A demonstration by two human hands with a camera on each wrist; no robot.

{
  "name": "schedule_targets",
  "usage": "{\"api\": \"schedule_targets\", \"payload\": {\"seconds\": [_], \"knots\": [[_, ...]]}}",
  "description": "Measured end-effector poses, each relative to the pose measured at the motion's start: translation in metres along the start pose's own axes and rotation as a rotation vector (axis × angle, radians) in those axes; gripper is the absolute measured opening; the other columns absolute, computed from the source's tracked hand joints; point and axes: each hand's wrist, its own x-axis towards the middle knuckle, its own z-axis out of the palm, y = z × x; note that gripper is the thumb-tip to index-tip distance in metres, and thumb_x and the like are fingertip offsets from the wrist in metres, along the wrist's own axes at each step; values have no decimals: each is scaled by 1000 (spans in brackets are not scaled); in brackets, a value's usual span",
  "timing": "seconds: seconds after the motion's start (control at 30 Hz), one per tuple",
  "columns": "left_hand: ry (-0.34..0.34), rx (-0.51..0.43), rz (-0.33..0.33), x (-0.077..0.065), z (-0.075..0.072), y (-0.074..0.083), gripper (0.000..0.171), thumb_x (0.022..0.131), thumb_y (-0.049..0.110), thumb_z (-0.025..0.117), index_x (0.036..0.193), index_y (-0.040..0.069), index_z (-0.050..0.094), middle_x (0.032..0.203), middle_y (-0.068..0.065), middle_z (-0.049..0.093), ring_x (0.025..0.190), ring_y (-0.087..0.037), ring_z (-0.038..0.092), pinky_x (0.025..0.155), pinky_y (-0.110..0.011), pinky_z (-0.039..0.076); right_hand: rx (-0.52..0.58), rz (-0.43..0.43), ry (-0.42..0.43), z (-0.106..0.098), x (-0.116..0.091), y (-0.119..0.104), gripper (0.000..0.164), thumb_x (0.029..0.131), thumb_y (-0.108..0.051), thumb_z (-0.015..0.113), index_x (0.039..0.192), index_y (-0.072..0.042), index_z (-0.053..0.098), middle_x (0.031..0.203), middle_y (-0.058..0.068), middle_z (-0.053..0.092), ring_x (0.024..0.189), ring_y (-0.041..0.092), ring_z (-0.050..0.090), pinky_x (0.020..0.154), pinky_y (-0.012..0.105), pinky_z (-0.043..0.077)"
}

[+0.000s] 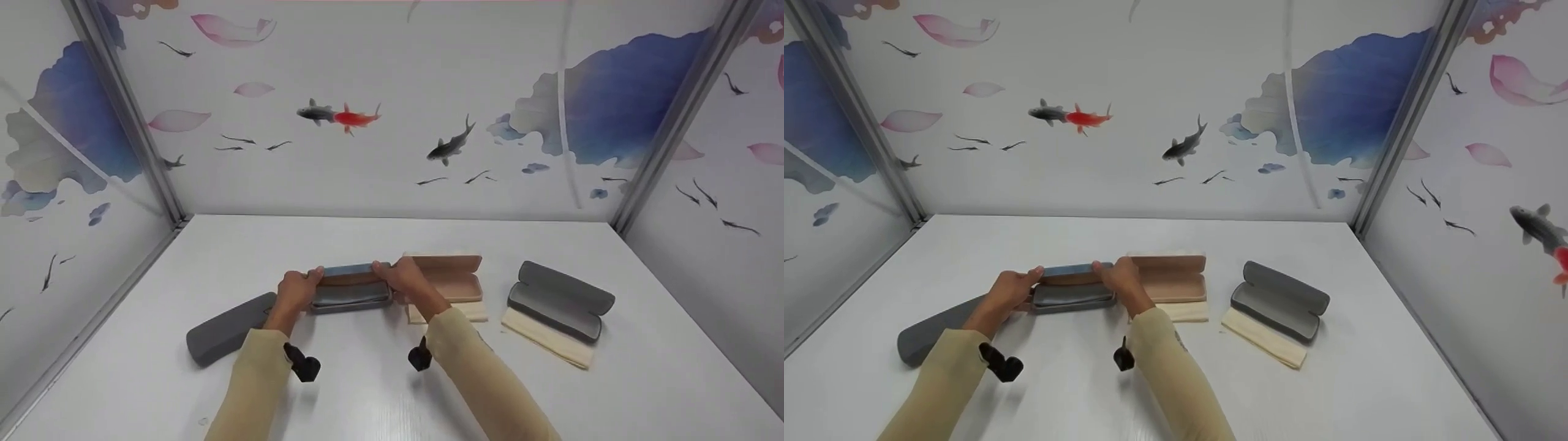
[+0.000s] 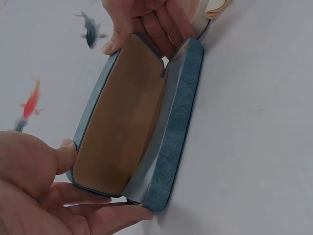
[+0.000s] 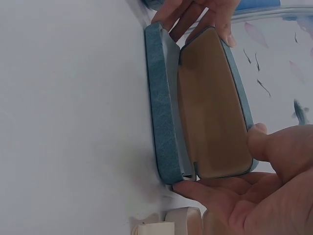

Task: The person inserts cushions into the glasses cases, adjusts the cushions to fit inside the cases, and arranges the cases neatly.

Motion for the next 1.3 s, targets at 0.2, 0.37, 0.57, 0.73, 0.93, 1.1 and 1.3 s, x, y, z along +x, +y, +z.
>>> {"api": "schedule_targets", "payload": {"seconds": [0.2, 0.37, 0.57, 0.73, 0.93, 1.1, 1.3], "knots": [[1, 5, 24, -2, 1, -5, 51, 106, 38, 46, 116, -10, 61, 78, -9, 57, 79, -24, 59, 84, -42, 49, -57, -71, 12, -3, -3, 6, 62, 99, -37, 63, 131, 13, 49, 109, 14, 52, 92, 21, 51, 86, 41, 49], [-8, -18, 33, -6, 0, -8, 53, 106, 35, 48, 124, -13, 57, 95, -19, 63, 89, -28, 61, 90, -45, 48, -85, -80, -5, -3, -4, 9, 52, 100, -37, 62, 119, 11, 55, 97, 10, 51, 81, 20, 50, 78, 37, 46], [-8, -46, 41, -7, 3, -10, 53, 106, 33, 49, 130, -14, 54, 109, -26, 63, 105, -34, 59, 97, -49, 47, -84, -77, 5, -2, -3, 13, 44, 99, -36, 64, 109, 7, 59, 87, 4, 48, 79, 16, 49, 75, 32, 45], [-5, -36, 35, -7, 4, -15, 54, 106, 32, 50, 133, -15, 53, 120, -31, 63, 111, -36, 59, 102, -51, 46, -83, -61, 1, -1, -3, 16, 53, 98, -34, 65, 124, 11, 57, 112, 15, 61, 103, 22, 57, 91, 37, 50], [-4, -48, 72, -5, 6, -20, 46, 105, 30, 53, 124, -11, 62, 96, -20, 67, 92, -27, 59, 87, -42, 48, -70, -60, -4, -3, -3, 19, 54, 98, -32, 65, 129, 12, 58, 127, 20, 63, 114, 23, 56, 102, 40, 48], [0, -75, 100, -3, 6, -25, 32, 103, 27, 57, 86, 1, 61, 63, 1, 46, 64, -15, 45, 64, -29, 39, -79, -79, -14, -4, -4, 22, 37, 98, -29, 66, 109, 7, 66, 90, 5, 55, 89, 18, 49, 78, 31, 42], [-12, -89, 104, -3, 3, -27, 26, 101, 25, 60, 96, 1, 67, 62, 2, 47, 60, -12, 44, 60, -27, 36, -74, -80, -8, -4, -2, 24, 29, 97, -29, 68, 84, -4, 63, 71, -2, 43, 76, 15, 44, 69, 28, 37]]}}
